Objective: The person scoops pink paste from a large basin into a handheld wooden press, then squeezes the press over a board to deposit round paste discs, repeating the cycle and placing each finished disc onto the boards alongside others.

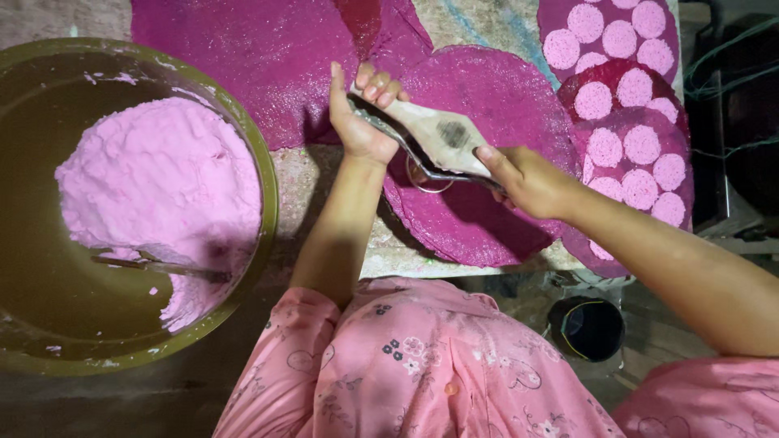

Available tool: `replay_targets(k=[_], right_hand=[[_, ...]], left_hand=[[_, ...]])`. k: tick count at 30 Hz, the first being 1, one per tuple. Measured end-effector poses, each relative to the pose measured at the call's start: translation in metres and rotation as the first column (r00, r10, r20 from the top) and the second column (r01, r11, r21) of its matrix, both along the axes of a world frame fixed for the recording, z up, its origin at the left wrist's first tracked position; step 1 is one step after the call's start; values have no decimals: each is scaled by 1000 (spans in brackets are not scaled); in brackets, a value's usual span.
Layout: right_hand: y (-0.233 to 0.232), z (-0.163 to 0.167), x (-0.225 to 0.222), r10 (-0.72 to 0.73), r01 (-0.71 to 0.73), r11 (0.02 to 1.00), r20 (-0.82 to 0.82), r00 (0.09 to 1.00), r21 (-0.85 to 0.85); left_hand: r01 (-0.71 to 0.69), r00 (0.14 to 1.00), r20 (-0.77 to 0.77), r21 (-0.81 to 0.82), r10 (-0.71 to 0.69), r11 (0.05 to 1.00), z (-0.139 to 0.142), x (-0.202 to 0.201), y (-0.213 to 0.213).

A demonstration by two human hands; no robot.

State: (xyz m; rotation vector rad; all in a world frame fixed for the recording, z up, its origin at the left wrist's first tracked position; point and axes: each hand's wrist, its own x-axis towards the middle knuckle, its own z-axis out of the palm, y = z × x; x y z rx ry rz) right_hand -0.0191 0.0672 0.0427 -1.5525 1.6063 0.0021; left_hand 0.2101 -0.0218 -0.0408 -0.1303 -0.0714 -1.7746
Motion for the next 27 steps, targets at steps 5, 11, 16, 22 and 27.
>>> replay_targets(k=[5,11,16,22,27], right_hand=[[3,9,-12,-7,8,1000,-57,998,25],[2,14,-22,26,-70,972,-194,981,-222],[-2,1,-7,-12,-46,917,-144,989,-396],[4,-17,2,4,-6,962,-9,1000,-275],[7,-19,-21,11,-25,987,-88,996,-162]], left_hand=[[-5,1000,14,156,3,988,-3,-19,7],[3,1000,11,164,-5,986,6,-44,-8],[-36,996,88,47,32,998,19,-32,-22],[-74,985,163,121,53,990,19,-12,-13],[-80,990,135,308,40,948,1,-34,-1]])
